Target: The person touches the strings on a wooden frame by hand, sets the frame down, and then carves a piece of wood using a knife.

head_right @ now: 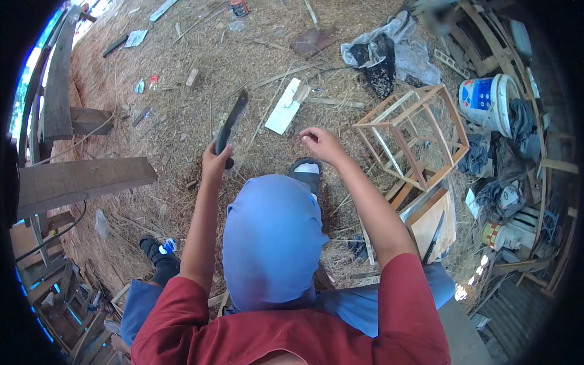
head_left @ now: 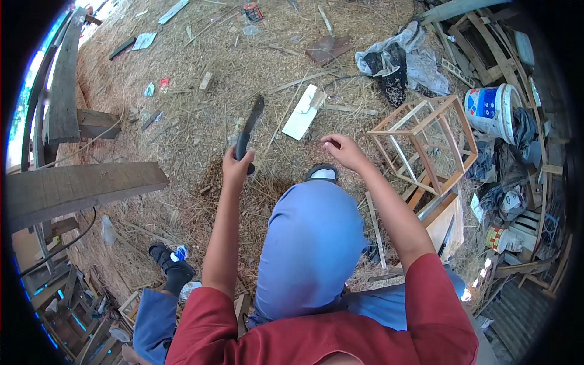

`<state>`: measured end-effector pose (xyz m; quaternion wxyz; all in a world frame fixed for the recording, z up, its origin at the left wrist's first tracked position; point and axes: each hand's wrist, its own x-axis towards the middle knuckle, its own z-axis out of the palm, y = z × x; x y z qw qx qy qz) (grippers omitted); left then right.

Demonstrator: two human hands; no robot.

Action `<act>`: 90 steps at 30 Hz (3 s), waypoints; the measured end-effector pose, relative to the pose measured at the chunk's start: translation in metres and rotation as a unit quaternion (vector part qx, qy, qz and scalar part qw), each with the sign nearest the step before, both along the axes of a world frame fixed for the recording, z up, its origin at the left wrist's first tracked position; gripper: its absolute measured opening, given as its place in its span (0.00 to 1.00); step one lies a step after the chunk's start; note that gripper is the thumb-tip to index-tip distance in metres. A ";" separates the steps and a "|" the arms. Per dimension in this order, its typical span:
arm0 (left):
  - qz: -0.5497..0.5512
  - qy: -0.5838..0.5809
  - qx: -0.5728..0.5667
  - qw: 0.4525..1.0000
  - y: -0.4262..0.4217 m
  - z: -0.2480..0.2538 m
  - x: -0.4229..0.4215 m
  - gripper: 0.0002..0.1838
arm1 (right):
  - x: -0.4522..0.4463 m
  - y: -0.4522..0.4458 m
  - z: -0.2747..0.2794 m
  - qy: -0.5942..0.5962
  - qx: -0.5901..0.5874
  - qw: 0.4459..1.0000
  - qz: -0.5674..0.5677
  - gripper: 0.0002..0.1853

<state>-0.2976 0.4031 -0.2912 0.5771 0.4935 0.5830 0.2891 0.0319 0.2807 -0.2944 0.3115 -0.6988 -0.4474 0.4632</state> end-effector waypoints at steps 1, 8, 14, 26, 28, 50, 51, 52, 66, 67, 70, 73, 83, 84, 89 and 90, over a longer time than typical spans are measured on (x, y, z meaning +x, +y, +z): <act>-0.005 0.000 0.003 1.000 0.003 0.017 0.006 0.22 | 0.004 -0.002 0.000 0.009 0.000 1.000 -0.006 0.14; -0.005 0.111 0.145 0.983 0.037 0.035 0.038 0.24 | 0.028 -0.040 0.031 0.038 0.071 0.995 -0.060 0.14; -0.058 0.244 0.283 0.926 0.029 0.156 0.079 0.17 | 0.047 -0.108 0.123 0.035 0.110 0.985 -0.127 0.13; -0.208 -0.013 0.628 0.750 -0.055 0.366 0.182 0.07 | 0.039 -0.269 0.285 0.092 0.279 0.901 -0.319 0.12; -0.222 -0.127 0.701 0.666 -0.094 0.386 0.199 0.03 | 0.032 -0.295 0.314 0.089 0.305 0.891 -0.325 0.14; -0.597 -0.272 0.488 0.576 -0.470 0.283 0.323 0.17 | 0.055 -0.551 0.243 0.161 0.307 0.665 -0.661 0.11; -0.599 -0.267 0.480 0.583 -0.473 0.270 0.319 0.17 | 0.062 -0.567 0.242 0.148 0.263 0.665 -0.683 0.11; -0.598 -0.197 0.477 0.614 -0.471 0.251 0.318 0.17 | 0.071 -0.582 0.232 0.125 0.255 0.661 -0.694 0.10; -0.744 0.319 0.330 0.485 -0.483 0.089 0.249 0.31 | 0.074 -0.635 0.203 0.179 0.237 0.634 -0.714 0.13; -0.738 0.321 0.330 0.493 -0.482 0.083 0.247 0.32 | 0.077 -0.639 0.194 0.215 0.257 0.619 -0.711 0.12; -0.759 0.270 0.323 0.496 -0.476 0.076 0.246 0.26 | 0.080 -0.650 0.188 0.260 0.267 0.601 -0.707 0.09; -0.758 0.246 0.333 0.505 -0.471 0.084 0.249 0.21 | 0.082 -0.654 0.189 0.282 0.261 0.588 -0.712 0.07; -0.702 0.121 0.348 0.610 -0.450 0.069 0.262 0.18 | 0.071 -0.650 0.202 0.169 0.256 0.611 -0.730 0.08; -0.707 0.116 0.376 0.587 -0.445 0.076 0.267 0.18 | 0.070 -0.651 0.203 0.168 0.258 0.611 -0.729 0.08; -0.706 0.113 0.366 0.596 -0.425 0.133 0.287 0.14 | 0.072 -0.654 0.205 0.152 0.252 0.621 -0.727 0.08; -0.703 0.089 0.358 0.607 -0.419 0.149 0.290 0.14 | 0.073 -0.653 0.208 0.152 0.255 0.621 -0.726 0.08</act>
